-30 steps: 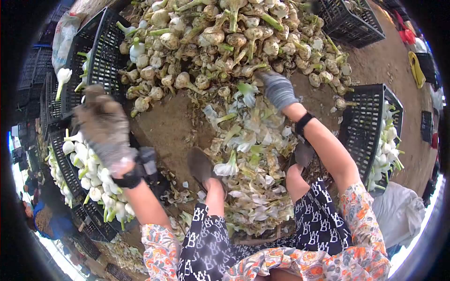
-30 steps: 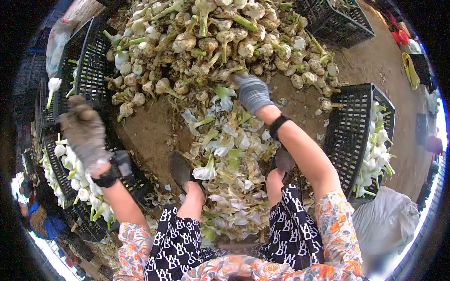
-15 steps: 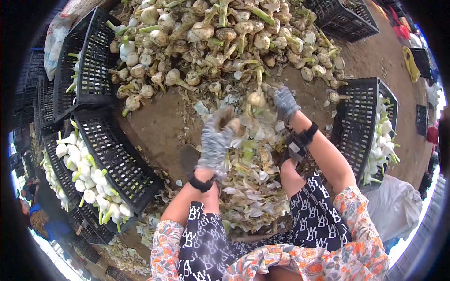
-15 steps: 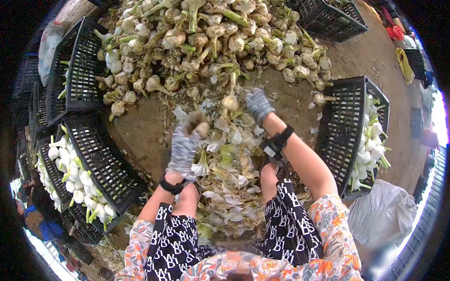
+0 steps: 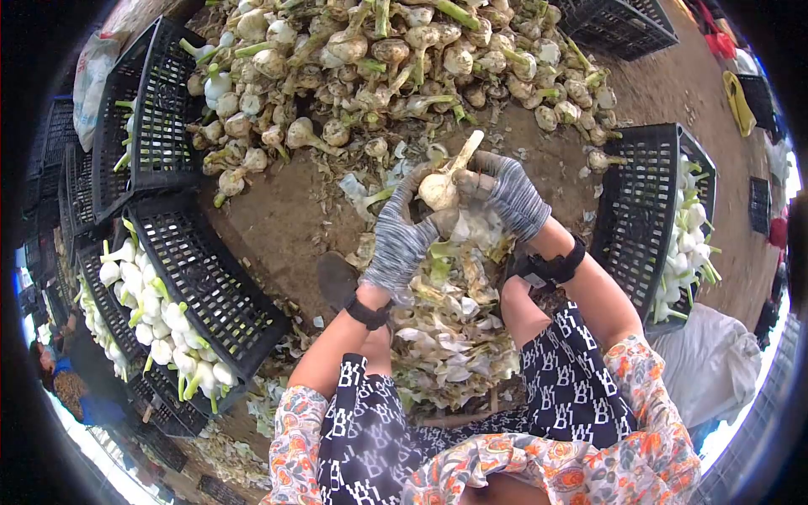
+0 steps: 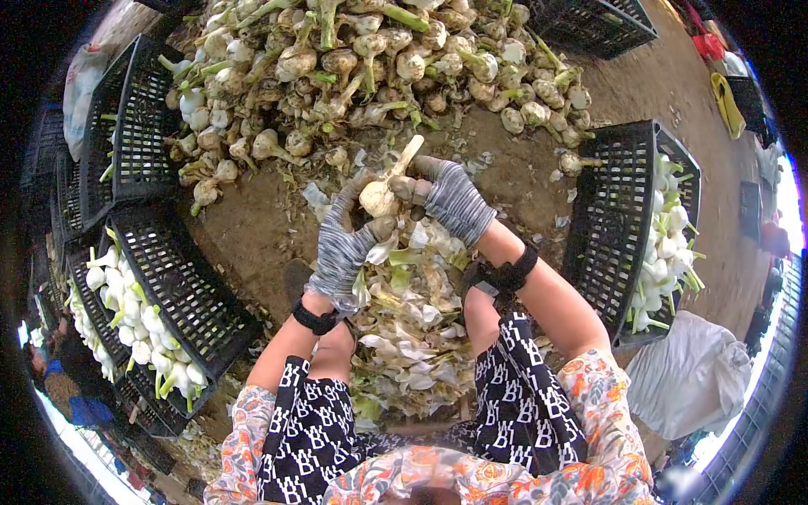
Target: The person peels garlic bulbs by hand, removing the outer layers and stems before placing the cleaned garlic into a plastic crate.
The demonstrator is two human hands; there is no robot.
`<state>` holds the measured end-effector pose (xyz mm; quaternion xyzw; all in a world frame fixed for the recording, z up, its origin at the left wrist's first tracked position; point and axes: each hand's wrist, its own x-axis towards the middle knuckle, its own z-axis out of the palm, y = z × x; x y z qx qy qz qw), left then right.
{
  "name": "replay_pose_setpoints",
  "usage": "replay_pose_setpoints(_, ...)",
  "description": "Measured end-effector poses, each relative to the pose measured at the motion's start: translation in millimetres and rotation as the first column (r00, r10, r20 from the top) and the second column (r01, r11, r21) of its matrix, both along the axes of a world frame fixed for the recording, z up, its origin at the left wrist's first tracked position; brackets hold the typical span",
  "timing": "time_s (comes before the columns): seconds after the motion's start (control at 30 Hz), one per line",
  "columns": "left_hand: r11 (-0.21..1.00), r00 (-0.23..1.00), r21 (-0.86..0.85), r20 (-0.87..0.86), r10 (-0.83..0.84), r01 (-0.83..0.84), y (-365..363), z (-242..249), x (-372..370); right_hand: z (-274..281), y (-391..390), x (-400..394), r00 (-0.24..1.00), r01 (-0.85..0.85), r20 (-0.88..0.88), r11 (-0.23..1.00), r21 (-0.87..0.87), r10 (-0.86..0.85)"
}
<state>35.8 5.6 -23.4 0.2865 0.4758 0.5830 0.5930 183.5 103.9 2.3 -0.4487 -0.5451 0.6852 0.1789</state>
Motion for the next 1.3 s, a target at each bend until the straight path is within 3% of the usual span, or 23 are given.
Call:
replay_pose_setpoints(0.13,0.998,0.998,-0.043,0.044,-0.05,0.052,-0.7,3.8,0.4,0.6,3.1,8.4,0.999,-0.033,-0.024,0.999,0.013,0.033)
replay_pose_setpoints(0.23,0.983,0.942,-0.102,0.315,-0.112,0.151,-3.1,9.3,-4.0,6.7,6.4,14.0,0.994,-0.084,-0.064,0.996,0.042,0.086)
replay_pose_setpoints(0.3,0.981,0.911,-0.097,0.395,-0.118,0.169,-3.1,8.7,-5.1,14.1,12.1,16.2,0.981,-0.179,-0.051,0.978,0.109,0.186)
replay_pose_setpoints(0.33,0.979,0.892,-0.093,0.434,-0.122,0.179,-2.8,8.5,-5.1,13.5,9.3,14.6,0.994,-0.106,-0.028,0.994,-0.035,0.105)
replay_pose_setpoints(0.43,0.993,0.97,-0.066,0.231,-0.076,0.094,-2.5,10.7,-2.7,10.8,1.1,6.8,0.993,-0.097,-0.055,0.993,0.061,0.1)
replay_pose_setpoints(0.47,0.993,0.969,-0.074,0.237,-0.076,0.095,-2.5,11.8,-3.2,4.2,-1.7,3.1,0.998,-0.063,0.005,0.991,0.119,0.063)
replay_pose_setpoints(0.5,0.992,0.967,-0.083,0.242,-0.076,0.099,-2.6,12.9,-4.1,4.7,-2.0,2.7,0.998,-0.062,-0.011,0.996,0.07,0.063)
replay_pose_setpoints(0.57,0.991,0.96,-0.091,0.271,-0.07,0.098,-3.2,12.7,-4.6,10.9,-1.1,1.4,0.997,-0.06,-0.041,0.998,-0.025,0.059)
replay_pose_setpoints(0.83,0.982,0.899,-0.124,0.432,-0.077,0.144,-5.8,10.1,-9.6,3.8,-0.1,8.3,0.995,-0.091,-0.044,0.996,0.011,0.092)
replay_pose_setpoints(0.9,0.973,0.874,-0.201,0.486,0.001,0.111,-7.6,5.3,-6.7,-0.2,0.5,9.4,0.991,-0.124,-0.028,0.987,0.106,0.128)
replay_pose_setpoints(1.0,0.967,0.832,-0.251,0.543,0.115,0.03,-6.4,1.7,-0.9,11.8,-2.5,7.2,0.985,-0.167,0.062,0.985,0.051,0.164)
replay_pose_setpoints(1.03,0.966,0.815,-0.258,0.559,0.152,-0.003,-5.0,0.2,0.7,8.1,-6.2,7.6,0.98,-0.2,0.043,0.971,0.128,0.196)
replay_pose_setpoints(1.1,0.917,0.867,-0.389,0.483,0.122,0.087,-1.1,-12.8,-2.8,-3.6,-13.9,8.4,0.963,-0.261,0.013,0.924,0.28,0.268)
replay_pose_setpoints(1.13,0.858,0.862,-0.477,0.5,0.087,0.19,1.6,-9.7,-12.0,0.3,-12.5,6.8,0.931,-0.343,0.068,0.799,0.494,0.358)
replay_pose_setpoints(1.2,0.727,0.849,-0.617,0.521,0.091,0.302,6.1,-1.0,-16.3,11.1,-17.1,4.4,0.906,-0.423,0.259,0.742,0.52,0.335)
replay_pose_setpoints(1.27,0.705,0.722,-0.49,0.691,-0.046,0.513,5.9,-17.0,-26.4,15.3,-21.5,2.5,0.864,-0.483,0.407,0.713,0.508,0.296)
replay_pose_setpoints(1.3,0.681,0.639,-0.409,0.761,-0.112,0.607,5.0,-25.0,-29.8,12.3,-23.8,2.4,0.919,-0.381,0.301,0.777,0.5,0.257)
